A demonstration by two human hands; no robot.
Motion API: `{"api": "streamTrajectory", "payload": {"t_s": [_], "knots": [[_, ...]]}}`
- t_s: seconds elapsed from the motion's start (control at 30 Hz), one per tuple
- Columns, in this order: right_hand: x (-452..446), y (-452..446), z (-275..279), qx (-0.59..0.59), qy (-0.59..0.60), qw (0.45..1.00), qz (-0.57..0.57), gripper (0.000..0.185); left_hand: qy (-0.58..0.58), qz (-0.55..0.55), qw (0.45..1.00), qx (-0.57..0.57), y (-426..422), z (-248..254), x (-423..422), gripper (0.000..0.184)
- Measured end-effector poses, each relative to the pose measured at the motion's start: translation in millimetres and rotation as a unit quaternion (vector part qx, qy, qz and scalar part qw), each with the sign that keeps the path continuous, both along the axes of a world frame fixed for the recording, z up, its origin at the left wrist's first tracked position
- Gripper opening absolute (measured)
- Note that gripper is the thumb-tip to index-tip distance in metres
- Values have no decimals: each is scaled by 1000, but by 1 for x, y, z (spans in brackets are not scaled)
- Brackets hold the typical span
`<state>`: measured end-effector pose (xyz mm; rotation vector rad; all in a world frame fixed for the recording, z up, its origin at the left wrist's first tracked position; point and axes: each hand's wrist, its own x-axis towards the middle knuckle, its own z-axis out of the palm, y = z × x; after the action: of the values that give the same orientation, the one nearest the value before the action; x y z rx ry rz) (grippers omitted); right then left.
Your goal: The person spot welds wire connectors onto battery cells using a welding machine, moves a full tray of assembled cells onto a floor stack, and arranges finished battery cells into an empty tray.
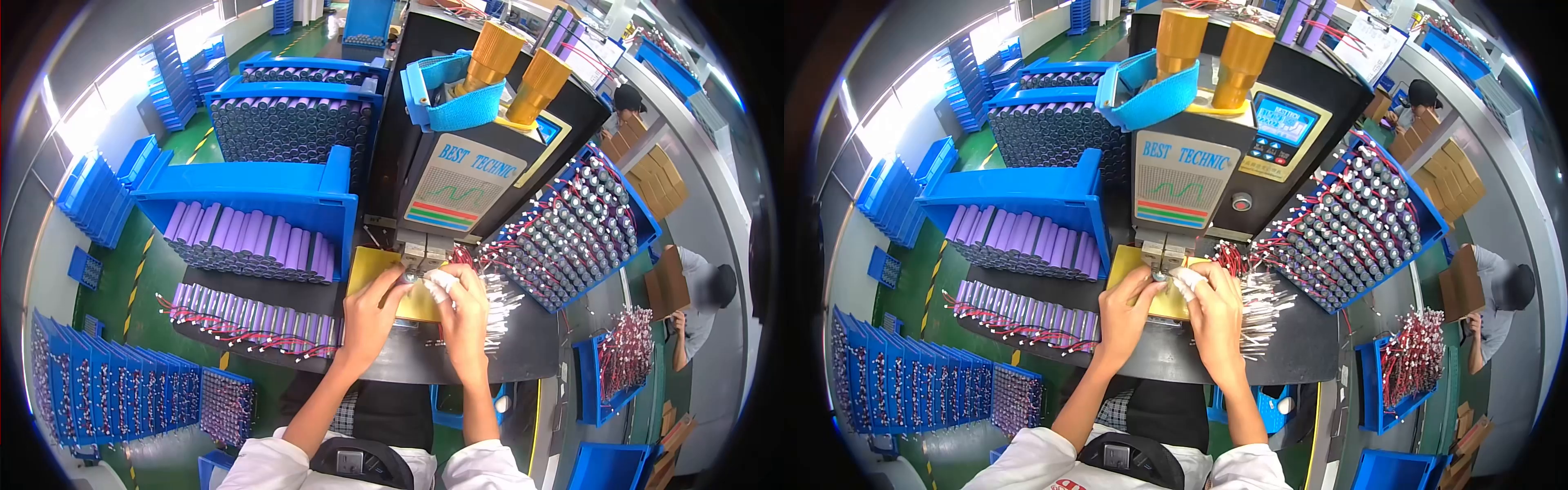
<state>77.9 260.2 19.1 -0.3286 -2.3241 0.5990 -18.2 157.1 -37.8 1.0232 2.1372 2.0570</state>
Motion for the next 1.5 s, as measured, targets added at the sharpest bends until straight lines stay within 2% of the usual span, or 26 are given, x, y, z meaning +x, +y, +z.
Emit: {"api": "streamTrajectory", "payload": {"t_s": [0.13,0.23,0.53,0.63,0.73,0.83,0.97,1.03,1.07,1.1,1.13,1.23,1.33,1.37,1.4,1.47,1.5], "knots": [[-2,0,0,6,1,1000,1,25,7,12,1000,8,1,1,0,24],[-2,0,0,14,-2,1000,1,23,3,16,1000,6,2,3,0,17],[-1,2,-4,15,-5,1000,3,23,28,34,999,-1,2,1,1,18],[-4,-1,-2,66,27,997,-21,13,38,30,999,6,2,-2,0,23],[0,-7,-5,180,92,976,-82,17,-70,-23,997,19,-1,3,2,25],[16,-5,-9,103,55,989,-89,10,-288,-183,940,25,-19,13,5,27],[19,0,-5,-81,41,993,-79,7,-195,-185,963,30,-27,13,29,28],[17,-1,-9,-178,36,983,-34,8,7,-104,995,4,-29,4,35,31],[16,-2,-12,-226,34,973,-11,8,108,-62,992,-9,-29,1,37,32],[15,-4,-18,-246,33,969,8,12,126,-45,991,23,-28,1,40,34],[16,-6,-20,-368,-1,929,19,14,139,-30,989,42,-26,-2,42,35],[15,-11,-17,-402,-15,915,9,16,153,-9,982,109,-17,-17,43,36],[15,-11,-14,-338,14,941,15,18,163,40,985,36,-20,-4,37,37],[16,-11,-11,-297,23,954,14,19,93,22,995,42,-17,-13,33,35],[16,-12,-7,-257,31,966,13,20,-81,-47,992,78,-18,-11,31,26],[19,-14,0,-236,14,972,7,21,-316,-153,931,101,-25,2,17,22],[21,-15,3,-226,5,974,4,22,-342,-212,909,111,-26,-3,7,24]]}}
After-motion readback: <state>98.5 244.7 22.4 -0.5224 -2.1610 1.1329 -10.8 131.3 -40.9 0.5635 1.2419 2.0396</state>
